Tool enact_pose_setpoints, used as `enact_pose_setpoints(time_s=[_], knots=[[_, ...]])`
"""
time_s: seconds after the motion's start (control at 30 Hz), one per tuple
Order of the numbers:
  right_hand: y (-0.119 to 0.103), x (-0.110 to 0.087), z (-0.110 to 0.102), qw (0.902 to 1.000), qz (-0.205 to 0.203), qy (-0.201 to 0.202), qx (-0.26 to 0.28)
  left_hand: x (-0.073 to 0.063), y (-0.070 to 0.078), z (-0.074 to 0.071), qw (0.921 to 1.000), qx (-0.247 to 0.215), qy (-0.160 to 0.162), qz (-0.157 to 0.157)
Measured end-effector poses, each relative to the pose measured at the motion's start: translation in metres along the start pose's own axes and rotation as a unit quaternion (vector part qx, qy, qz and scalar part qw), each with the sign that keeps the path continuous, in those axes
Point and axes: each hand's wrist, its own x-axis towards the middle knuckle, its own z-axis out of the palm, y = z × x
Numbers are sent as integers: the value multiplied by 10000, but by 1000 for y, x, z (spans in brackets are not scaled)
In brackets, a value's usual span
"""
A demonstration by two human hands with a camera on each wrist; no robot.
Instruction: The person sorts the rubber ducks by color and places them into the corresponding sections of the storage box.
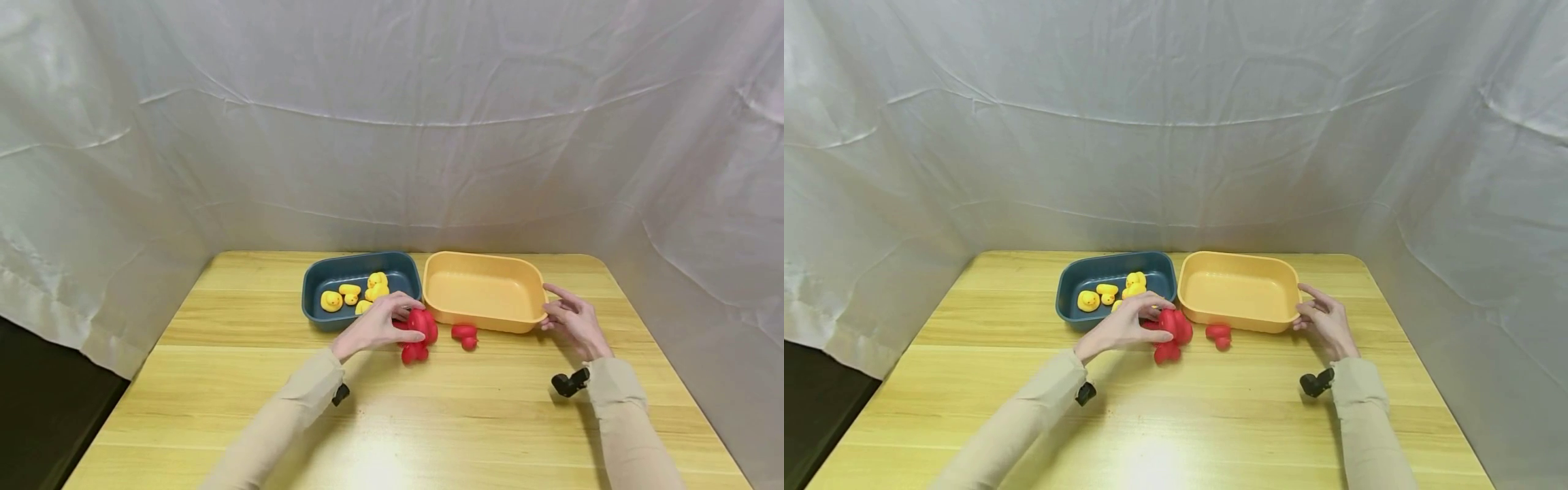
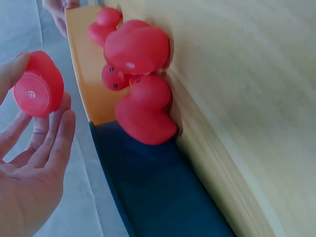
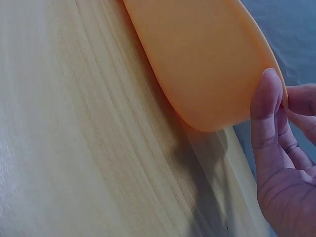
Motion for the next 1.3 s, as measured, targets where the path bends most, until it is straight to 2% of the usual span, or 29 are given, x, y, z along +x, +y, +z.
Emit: enact_pose_setpoints(time_s=[0.2, 0.33, 0.6, 0.87, 1.3], knots=[[-1, 0, -2, 9998, 32, -164, 129, 10, -4, -6, 9995, -243, 198, 37], [-2, 0, -2, 9998, 132, -116, 98, 17, -7, -7, 9989, -259, 400, 23], [-2, 0, -1, 9996, 195, -128, 134, 33, -10, -5, 9974, -234, 654, -182], [-1, 0, -1, 9996, 175, -125, 193, 51, -11, -1, 9963, -193, 831, -130], [-3, -1, -2, 9996, 185, -125, 150, 75, -11, 9, 9955, 80, 804, -485]])
